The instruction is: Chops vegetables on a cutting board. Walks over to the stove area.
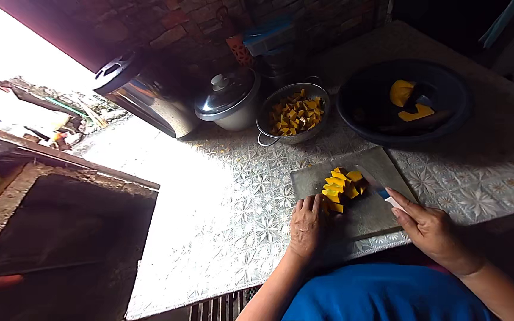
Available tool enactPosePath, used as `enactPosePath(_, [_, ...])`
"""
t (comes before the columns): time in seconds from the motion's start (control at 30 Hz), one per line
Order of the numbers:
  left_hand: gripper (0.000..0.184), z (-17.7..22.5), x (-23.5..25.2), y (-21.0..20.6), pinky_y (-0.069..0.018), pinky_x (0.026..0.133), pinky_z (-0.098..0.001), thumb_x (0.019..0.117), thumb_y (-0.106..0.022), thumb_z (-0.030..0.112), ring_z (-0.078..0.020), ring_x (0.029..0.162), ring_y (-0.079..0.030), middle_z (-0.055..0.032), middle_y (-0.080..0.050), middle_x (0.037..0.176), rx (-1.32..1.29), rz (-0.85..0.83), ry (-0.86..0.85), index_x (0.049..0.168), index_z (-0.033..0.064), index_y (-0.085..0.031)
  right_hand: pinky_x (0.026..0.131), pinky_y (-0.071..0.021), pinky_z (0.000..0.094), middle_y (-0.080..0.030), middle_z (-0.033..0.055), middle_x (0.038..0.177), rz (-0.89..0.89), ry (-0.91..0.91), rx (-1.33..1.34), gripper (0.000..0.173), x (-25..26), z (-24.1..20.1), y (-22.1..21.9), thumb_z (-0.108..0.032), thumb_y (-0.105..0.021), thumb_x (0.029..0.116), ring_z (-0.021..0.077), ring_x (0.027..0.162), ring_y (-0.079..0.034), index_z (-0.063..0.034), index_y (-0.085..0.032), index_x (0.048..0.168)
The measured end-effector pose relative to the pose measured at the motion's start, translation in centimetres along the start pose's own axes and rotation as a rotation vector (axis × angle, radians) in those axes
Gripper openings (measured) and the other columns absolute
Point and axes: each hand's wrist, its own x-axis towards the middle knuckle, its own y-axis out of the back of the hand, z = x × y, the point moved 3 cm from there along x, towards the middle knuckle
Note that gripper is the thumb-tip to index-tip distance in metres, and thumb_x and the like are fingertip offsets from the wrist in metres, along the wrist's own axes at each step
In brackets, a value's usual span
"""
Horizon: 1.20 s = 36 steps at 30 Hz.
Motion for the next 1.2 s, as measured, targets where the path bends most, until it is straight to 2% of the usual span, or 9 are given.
enactPosePath(0.13, [0.075, 1.2, 1.6, -0.4, -0.0595, 0.075, -0.0471, 0.0805, -0.068, 0.070, -0.0350, 0.093, -0.071, -0.0182, -0.071, 0.103, 0.119, -0.073, 0.119, 0.110, 0.0009, -0.073, 0.057, -0.0545, 0.0338, -0.074, 0.0151, 0.077, 0.022, -0.030, -0.008, 0.043, -0.2, 0.9, 0.0, -0.023, -0.049, 0.1027, 0.0220, 0.059, -0.067, 0.0007, -0.069, 0.132])
enactPosePath(0.2, [0.075, 1.5, 1.9, -0.7, -0.0593, 0.074, -0.0466, 0.0805, -0.068, 0.069, -0.0348, 0.093, -0.071, -0.0186, -0.071, 0.103, 0.133, -0.084, 0.138, 0.110, 0.0009, -0.073, 0.058, -0.0553, 0.0328, -0.075, 0.0160, 0.080, 0.028, -0.029, 0.004, 0.042, -0.2, 1.1, 0.1, -0.022, -0.050, 0.1023, 0.0218, 0.060, -0.068, 0.0014, -0.069, 0.132])
enactPosePath(0.43, [0.043, 0.0, 0.7, -0.8, -0.0608, 0.075, -0.0439, 0.0858, -0.074, 0.036, -0.0322, 0.087, -0.072, -0.0183, -0.071, 0.100, 0.022, 0.001, -0.001, 0.109, -0.0002, -0.073, 0.064, -0.0559, 0.0270, -0.077, 0.0162, 0.089, 0.031, -0.050, 0.074, 0.042, -0.2, 1.8, 0.3, -0.020, -0.052, 0.1015, 0.0167, 0.066, -0.069, 0.0017, -0.067, 0.134])
enactPosePath(0.6, [0.050, -0.7, 0.0, 0.5, -0.0621, 0.070, -0.0407, 0.0773, -0.082, 0.025, -0.0313, 0.083, -0.074, -0.0225, -0.070, 0.106, -0.045, -0.010, -0.001, 0.115, -0.0048, -0.070, 0.061, -0.0553, 0.0299, -0.077, 0.0163, 0.088, 0.033, -0.039, 0.059, 0.041, -0.1, 1.8, -0.1, -0.020, -0.051, 0.1018, 0.0193, 0.064, -0.069, 0.0014, -0.068, 0.133])
enactPosePath(0.7, [0.048, -1.0, -0.1, 0.7, -0.0624, 0.070, -0.0363, 0.0796, -0.080, 0.022, -0.0285, 0.084, -0.075, -0.0236, -0.070, 0.110, -0.068, 0.038, -0.017, 0.117, -0.0055, -0.068, 0.064, -0.0554, 0.0263, -0.077, 0.0171, 0.089, 0.046, -0.049, 0.083, 0.041, -0.1, 1.8, 0.1, -0.019, -0.052, 0.1013, 0.0170, 0.067, -0.069, 0.0029, -0.067, 0.133])
enactPosePath(0.87, [0.040, -1.6, 0.7, 1.2, -0.0616, 0.072, -0.0384, 0.0790, -0.075, 0.012, -0.0278, 0.078, -0.073, -0.0191, -0.072, 0.094, -0.129, 0.000, 0.027, 0.115, -0.0047, -0.071, 0.061, -0.0550, 0.0284, -0.076, 0.0167, 0.083, 0.059, -0.057, 0.069, 0.042, 0.1, 1.8, -0.1, -0.021, -0.053, 0.1007, 0.0181, 0.063, -0.068, 0.0021, -0.068, 0.132])
enactPosePath(0.97, [0.031, -1.7, 2.2, 2.4, -0.0605, 0.075, -0.0410, 0.0850, -0.070, 0.011, -0.0293, 0.080, -0.073, -0.0180, -0.072, 0.092, -0.147, -0.166, 0.087, 0.113, -0.0011, -0.073, 0.059, -0.0563, 0.0324, -0.077, 0.0152, 0.087, 0.062, -0.043, 0.040, 0.043, 0.0, 2.0, -0.4, -0.023, -0.051, 0.1016, 0.0198, 0.062, -0.069, 0.0011, -0.069, 0.132])
enactPosePath(1.07, [0.028, -2.1, 5.1, 4.1, -0.0585, 0.083, -0.0446, 0.0861, -0.068, 0.006, -0.0315, 0.089, -0.072, -0.0197, -0.073, 0.096, -0.204, -0.296, 0.106, 0.112, -0.0030, -0.072, 0.052, -0.0528, 0.0344, -0.074, 0.0133, 0.077, 0.103, -0.022, 0.000, 0.044, 0.0, 2.0, -0.6, -0.026, -0.050, 0.1006, 0.0206, 0.055, -0.065, -0.0003, -0.071, 0.129])
enactPosePath(1.2, [0.014, -3.5, 12.8, 7.9, -0.0563, 0.078, -0.0473, 0.0895, -0.065, 0.007, -0.0269, 0.081, -0.069, -0.0147, -0.070, 0.085, -0.198, -0.144, 0.028, 0.096, -0.0030, -0.072, 0.048, -0.0503, 0.0379, -0.071, 0.0119, 0.068, 0.112, 0.008, -0.057, 0.045, -0.1, 1.9, -0.9, -0.030, -0.048, 0.1013, 0.0230, 0.050, -0.062, -0.0032, -0.072, 0.129])
